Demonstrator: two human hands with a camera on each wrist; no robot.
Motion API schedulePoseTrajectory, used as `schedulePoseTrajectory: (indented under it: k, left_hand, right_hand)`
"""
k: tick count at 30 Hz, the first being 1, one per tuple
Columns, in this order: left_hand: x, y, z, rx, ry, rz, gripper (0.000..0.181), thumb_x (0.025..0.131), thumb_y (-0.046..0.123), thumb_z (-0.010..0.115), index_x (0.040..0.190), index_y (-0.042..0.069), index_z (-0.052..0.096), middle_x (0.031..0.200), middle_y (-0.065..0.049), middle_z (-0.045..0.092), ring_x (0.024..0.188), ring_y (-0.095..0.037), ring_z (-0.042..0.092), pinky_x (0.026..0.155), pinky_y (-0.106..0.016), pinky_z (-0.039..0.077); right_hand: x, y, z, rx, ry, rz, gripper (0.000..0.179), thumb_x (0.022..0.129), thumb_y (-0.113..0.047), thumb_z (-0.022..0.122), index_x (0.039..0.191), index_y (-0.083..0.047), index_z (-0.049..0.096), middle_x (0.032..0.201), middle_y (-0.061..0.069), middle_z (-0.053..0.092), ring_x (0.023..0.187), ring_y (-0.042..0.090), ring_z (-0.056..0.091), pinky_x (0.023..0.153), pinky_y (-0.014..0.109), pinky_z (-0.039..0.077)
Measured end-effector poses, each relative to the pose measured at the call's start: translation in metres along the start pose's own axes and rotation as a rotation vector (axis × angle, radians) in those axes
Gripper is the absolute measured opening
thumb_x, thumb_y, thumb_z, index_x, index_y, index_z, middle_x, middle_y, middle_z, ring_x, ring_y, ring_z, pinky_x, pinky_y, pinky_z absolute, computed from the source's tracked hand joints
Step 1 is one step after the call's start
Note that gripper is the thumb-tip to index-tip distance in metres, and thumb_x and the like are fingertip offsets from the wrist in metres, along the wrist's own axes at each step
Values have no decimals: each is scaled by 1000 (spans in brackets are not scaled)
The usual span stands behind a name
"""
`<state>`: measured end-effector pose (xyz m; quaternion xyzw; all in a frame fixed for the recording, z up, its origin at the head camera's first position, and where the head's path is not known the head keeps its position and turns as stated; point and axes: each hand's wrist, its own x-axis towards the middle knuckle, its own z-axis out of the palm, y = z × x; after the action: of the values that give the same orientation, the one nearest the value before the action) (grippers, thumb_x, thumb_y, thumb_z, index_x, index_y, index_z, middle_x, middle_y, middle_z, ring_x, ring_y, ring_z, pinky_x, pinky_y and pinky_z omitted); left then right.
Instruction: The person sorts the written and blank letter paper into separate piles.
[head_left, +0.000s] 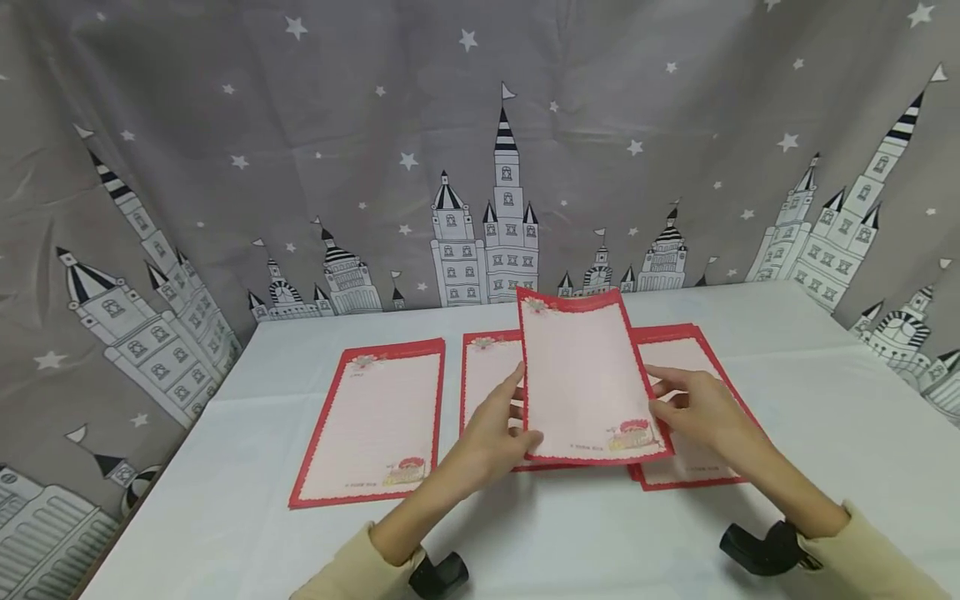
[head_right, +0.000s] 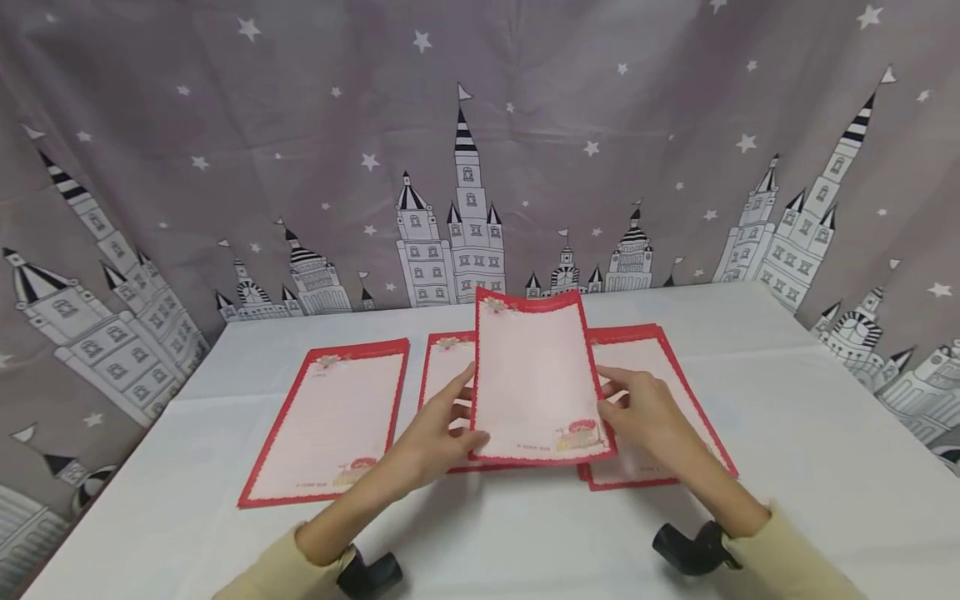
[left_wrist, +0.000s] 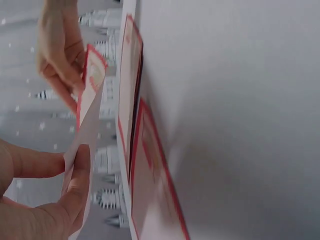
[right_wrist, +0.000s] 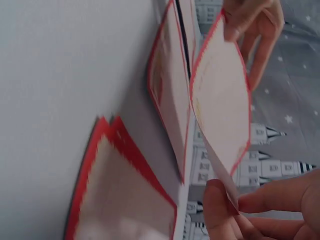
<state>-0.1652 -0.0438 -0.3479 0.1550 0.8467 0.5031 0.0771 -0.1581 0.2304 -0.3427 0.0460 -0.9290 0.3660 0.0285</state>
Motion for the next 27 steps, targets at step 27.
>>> schedulePoseTrajectory:
  k: [27]
  left_hand:
    - [40, 34, 99, 133, -195, -94, 85, 87, 0, 80, 160, -2, 35, 96, -3, 52, 78, -6, 48, 58, -19, 46]
  right_hand:
    - [5, 57, -70, -262, -123, 137, 50, 89, 1, 65, 131, 25, 53, 104, 36, 64, 82, 36, 57, 61, 37, 53]
